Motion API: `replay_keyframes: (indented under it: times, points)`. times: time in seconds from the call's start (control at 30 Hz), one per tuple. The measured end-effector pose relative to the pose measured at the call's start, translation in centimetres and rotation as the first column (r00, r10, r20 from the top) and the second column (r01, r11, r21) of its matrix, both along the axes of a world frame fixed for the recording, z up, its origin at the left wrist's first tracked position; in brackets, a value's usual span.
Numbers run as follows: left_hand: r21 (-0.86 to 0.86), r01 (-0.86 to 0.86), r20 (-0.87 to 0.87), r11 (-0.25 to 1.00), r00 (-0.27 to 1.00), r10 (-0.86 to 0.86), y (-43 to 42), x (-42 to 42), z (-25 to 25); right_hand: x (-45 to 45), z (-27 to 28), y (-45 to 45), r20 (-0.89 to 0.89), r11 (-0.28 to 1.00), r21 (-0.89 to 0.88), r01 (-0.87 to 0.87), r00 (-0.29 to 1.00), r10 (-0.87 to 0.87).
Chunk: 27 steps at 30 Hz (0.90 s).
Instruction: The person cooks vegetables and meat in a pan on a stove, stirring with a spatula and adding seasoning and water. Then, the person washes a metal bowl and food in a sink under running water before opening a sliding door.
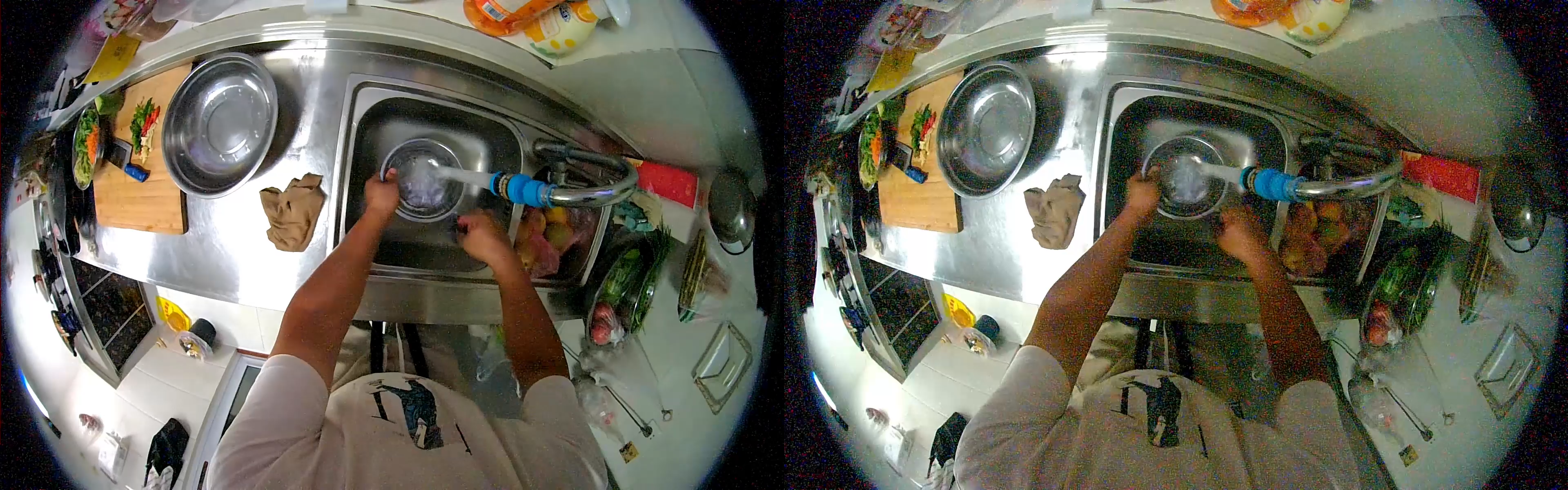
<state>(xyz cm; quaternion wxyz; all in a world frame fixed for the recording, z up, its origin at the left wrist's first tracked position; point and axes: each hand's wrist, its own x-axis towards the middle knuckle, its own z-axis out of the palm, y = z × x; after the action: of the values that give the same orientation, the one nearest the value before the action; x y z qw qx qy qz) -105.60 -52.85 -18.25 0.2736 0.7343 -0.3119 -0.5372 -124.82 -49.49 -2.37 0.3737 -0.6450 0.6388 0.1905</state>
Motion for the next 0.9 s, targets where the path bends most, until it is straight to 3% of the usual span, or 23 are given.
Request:
replay_keyframes:
  times: [0.03, 0.07, 0.13, 0.17, 0.2, 0.23, 0.27, 0.33, 0.37, 0.43, 0.47, 0.53, 0.57, 0.6, 0.63, 0.67, 0.7, 0.73, 0.77, 0.83, 0.87, 0.9]
  points:
    - [0.037, -0.033, 0.056, 0.999, 0.998, 0.031, 0.2, 0.0, -0.4, -0.4, 0.7, -0.6, -0.061, 0.981, 0.169, -0.091, 0.993, 0.102]
    - [0.038, -0.031, 0.055, 0.999, 0.998, 0.029, 0.3, 0.0, -0.7, -0.7, 0.2, -0.2, -0.061, 0.981, 0.17, -0.089, 0.993, 0.101]
    - [0.056, 0.143, -0.05, 0.988, 0.989, -0.14, -0.1, 0.8, 0.0, -1.4, -1.4, 0.7, -0.044, 0.979, -0.05, 0.196, 0.979, -0.198]
    - [-0.101, 0.411, 0.144, 0.906, 0.907, -0.396, 1.0, 1.0, -6.2, -1.8, -1.4, 0.5, 0.286, 0.933, -0.107, 0.345, 0.909, -0.303]
    - [-0.216, 0.625, 0.398, 0.75, 0.758, -0.517, 2.0, 1.2, -12.2, -1.8, -2.5, 0.3, 0.288, 0.933, -0.104, 0.346, 0.908, -0.304]
    - [-0.312, 0.452, 0.161, 0.836, 0.892, -0.423, 1.6, 0.2, -9.7, -1.7, -3.9, 0.2, 0.477, 0.863, 0.012, 0.505, 0.756, -0.449]
    - [-0.202, 0.417, 0.046, 0.886, 0.908, -0.417, 0.8, -0.5, -7.3, -1.7, -5.1, 0.2, 0.621, 0.769, 0.157, 0.619, 0.544, -0.564]
    - [0.053, 0.347, -0.145, 0.936, 0.93, -0.337, -1.6, -2.0, 1.2, -0.5, -3.7, -0.4, 0.663, 0.792, 0.145, 0.593, 0.537, -0.522]
    - [-0.028, 0.428, -0.276, 0.903, 0.865, -0.419, -1.6, -2.8, -1.7, 0.1, -3.6, -0.5, 0.665, 0.803, 0.023, 0.596, 0.59, -0.457]
    - [0.013, 0.291, -0.772, 0.957, 0.611, -0.175, -2.1, -4.5, -0.7, 1.9, -2.3, -1.4, 0.533, 0.779, -0.272, 0.565, 0.762, -0.367]
    - [0.015, 0.288, -0.775, 0.958, 0.609, -0.171, -2.3, -5.8, -0.2, 2.7, -1.5, -1.9, 0.529, 0.781, -0.272, 0.562, 0.766, -0.366]
    - [-0.09, 0.449, -0.362, 0.889, 0.817, -0.449, -3.2, -8.1, 0.8, 4.1, -0.1, -3.9, 0.309, 0.651, -0.418, 0.634, 0.772, -0.555]
    - [0.112, 0.308, -0.633, 0.945, 0.755, -0.171, -3.1, -8.5, 1.5, 4.7, 0.1, -4.9, 0.297, 0.591, -0.408, 0.697, 0.713, -0.636]
    - [0.114, 0.306, -0.635, 0.945, 0.754, -0.168, -2.7, -8.7, 0.5, 4.4, -0.9, -6.0, 0.295, 0.593, -0.407, 0.694, 0.715, -0.634]
    - [-0.091, 0.45, -0.371, 0.889, 0.813, -0.449, -2.0, -8.8, -1.9, 4.0, -2.3, -7.1, 0.244, 0.584, -0.596, 0.55, 0.818, -0.522]
    - [-0.087, 0.605, -0.185, 0.792, 0.771, -0.609, -1.7, -8.7, -3.9, 3.6, -3.6, -8.1, 0.164, 0.533, -0.756, 0.381, 0.897, -0.41]
    - [-0.048, 0.745, 0.02, 0.665, 0.667, -0.745, -1.6, -8.5, -5.8, 2.8, -4.8, -9.0, 0.169, 0.529, -0.756, 0.385, 0.896, -0.411]
    - [0.016, 0.846, 0.204, 0.533, 0.519, -0.83, -1.8, -8.0, -5.5, 2.1, -5.5, -9.8, 0.191, 0.713, -0.578, 0.397, 0.915, -0.355]
    - [0.096, 0.684, 0.327, 0.723, 0.665, -0.672, -1.0, -7.1, -5.1, 1.5, -6.2, -10.2, 0.226, 0.855, -0.367, 0.367, 0.926, -0.301]
    - [0.136, 0.468, 0.46, 0.873, 0.751, -0.474, -1.2, -5.1, 0.1, 1.7, -3.2, -10.0, 0.183, 0.85, -0.376, 0.368, 0.929, -0.322]
    - [0.129, 0.287, 0.18, 0.949, 0.934, -0.307, -1.4, -4.2, 2.6, 2.0, -2.0, -9.9, 0.137, 0.848, -0.381, 0.369, 0.929, -0.343]
    - [0.176, 0.097, -0.111, 0.98, 0.991, -0.078, -1.7, -3.5, 3.9, 0.1, -6.2, -8.3, 0.245, 0.728, -0.593, 0.344, 0.938, -0.243]
